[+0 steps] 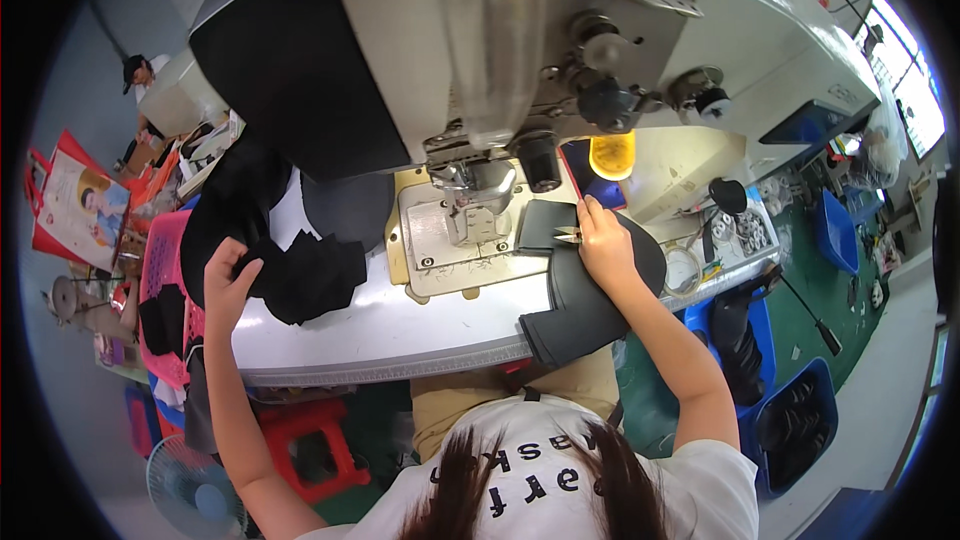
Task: The person peels protective plastic film from padded pieces using thread snips, then aligns and stitches black fabric pieces together using a sewing machine, cutting threads with the snips between pieces.
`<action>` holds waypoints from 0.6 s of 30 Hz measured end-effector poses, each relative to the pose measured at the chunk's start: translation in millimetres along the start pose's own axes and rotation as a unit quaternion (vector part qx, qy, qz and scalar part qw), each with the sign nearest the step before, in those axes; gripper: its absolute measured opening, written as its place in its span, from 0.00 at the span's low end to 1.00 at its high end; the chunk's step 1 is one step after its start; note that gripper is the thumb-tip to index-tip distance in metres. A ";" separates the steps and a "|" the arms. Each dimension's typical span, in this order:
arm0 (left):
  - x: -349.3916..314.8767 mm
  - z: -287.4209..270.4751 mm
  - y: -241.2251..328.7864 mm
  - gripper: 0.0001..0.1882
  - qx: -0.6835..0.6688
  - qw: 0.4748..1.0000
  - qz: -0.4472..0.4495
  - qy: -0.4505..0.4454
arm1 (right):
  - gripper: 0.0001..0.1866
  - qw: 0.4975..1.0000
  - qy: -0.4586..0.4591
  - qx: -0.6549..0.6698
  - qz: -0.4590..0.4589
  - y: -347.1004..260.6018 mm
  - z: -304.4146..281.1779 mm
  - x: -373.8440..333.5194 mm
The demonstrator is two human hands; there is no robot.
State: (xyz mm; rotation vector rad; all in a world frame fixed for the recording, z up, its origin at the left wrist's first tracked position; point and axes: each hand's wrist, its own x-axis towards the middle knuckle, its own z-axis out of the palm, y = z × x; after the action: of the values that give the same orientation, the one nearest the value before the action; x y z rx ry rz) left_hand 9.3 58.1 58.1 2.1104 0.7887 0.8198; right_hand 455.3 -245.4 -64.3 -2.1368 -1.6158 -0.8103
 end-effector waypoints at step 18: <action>-19.2 178.2 103.3 0.06 -0.135 0.957 0.023 -0.257 | 0.11 0.963 -0.040 0.248 0.094 3.8 -15.8 -3.8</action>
State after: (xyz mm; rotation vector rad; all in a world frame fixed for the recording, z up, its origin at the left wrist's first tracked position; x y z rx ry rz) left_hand 158.4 -84.1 39.2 1.9682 0.3288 0.3440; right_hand 454.5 -258.5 -54.1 -1.9316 -1.4342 -0.2256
